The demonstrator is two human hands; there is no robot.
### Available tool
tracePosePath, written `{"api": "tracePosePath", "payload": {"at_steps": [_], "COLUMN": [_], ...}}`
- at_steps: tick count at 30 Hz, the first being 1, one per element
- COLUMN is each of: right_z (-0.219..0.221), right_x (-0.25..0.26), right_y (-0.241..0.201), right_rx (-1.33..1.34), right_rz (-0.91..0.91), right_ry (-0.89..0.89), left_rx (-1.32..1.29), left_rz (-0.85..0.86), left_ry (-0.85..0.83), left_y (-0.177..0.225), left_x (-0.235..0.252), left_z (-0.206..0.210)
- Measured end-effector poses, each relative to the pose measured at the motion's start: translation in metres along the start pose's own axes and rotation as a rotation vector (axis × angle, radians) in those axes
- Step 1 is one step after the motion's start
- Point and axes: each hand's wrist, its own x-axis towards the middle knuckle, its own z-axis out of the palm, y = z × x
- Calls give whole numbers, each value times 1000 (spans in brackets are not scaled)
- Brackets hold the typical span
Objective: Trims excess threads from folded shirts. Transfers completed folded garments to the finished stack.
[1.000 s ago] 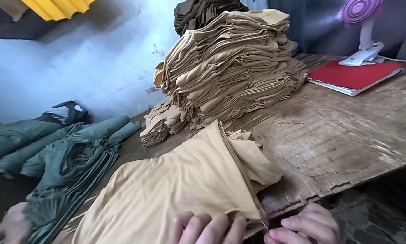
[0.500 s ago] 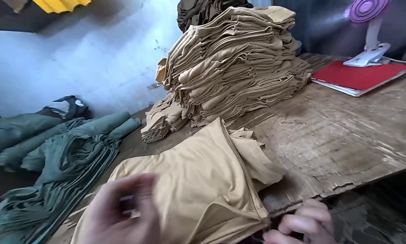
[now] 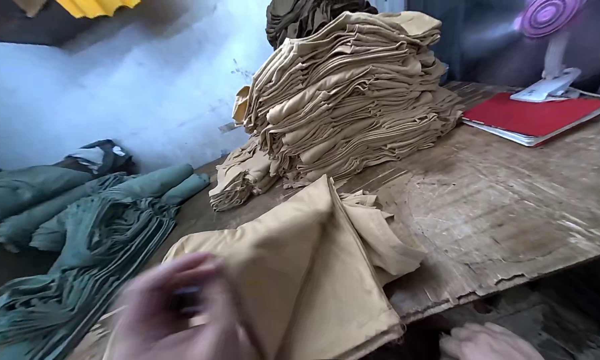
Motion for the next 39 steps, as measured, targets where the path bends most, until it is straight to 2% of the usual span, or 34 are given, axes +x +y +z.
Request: {"api": "tracePosePath", "payload": {"at_steps": [1, 2, 3, 5, 7, 8, 11, 14, 18, 24, 26, 28, 31, 36, 39], "right_z": [-1, -3, -5, -6, -2, 4, 13, 11, 12, 22, 24, 25, 22, 19, 19], "right_x": [-1, -2, 0, 10, 22, 27, 35, 34, 35, 41, 44, 43, 42, 62, 58], "right_y": [-1, -5, -12, -33, -50, -54, -51, -48, -52, -47, -47, -44, -36, -37, -29], "right_rx": [68, 179, 330, 669, 880, 941, 1051, 1123, 1080, 944, 878, 806, 641, 383, 572], "right_rz": [43, 62, 59, -6, -73, -77, -26, -31, -58, -30, -83, -217, -422, -313, -390], "right_ry": [86, 204, 345, 564, 642, 683, 730, 657, 670, 919, 1008, 1035, 990, 914, 984], "left_rx": [3, 2, 9, 7, -12, 5, 134, 178, 234, 268, 265, 240, 141, 53, -13], "left_rz": [-37, -21, 23, 71, 93, 130, 272, 284, 330, 371, 382, 371, 263, 86, 56], "left_ry": [161, 214, 143, -200, -483, -555, -562, -568, -602, -638, -652, -631, -572, -496, -548], "left_y": [-5, -4, 2, 30, 56, 60, 55, 61, 63, 68, 68, 66, 59, 22, 10], "left_x": [9, 12, 7, -14, -32, -39, -46, -42, -39, -38, -42, -45, -41, -36, -39], "left_z": [-4, -6, -7, -1, 20, 30, 42, 39, 46, 48, 54, 59, 56, 54, 50]}}
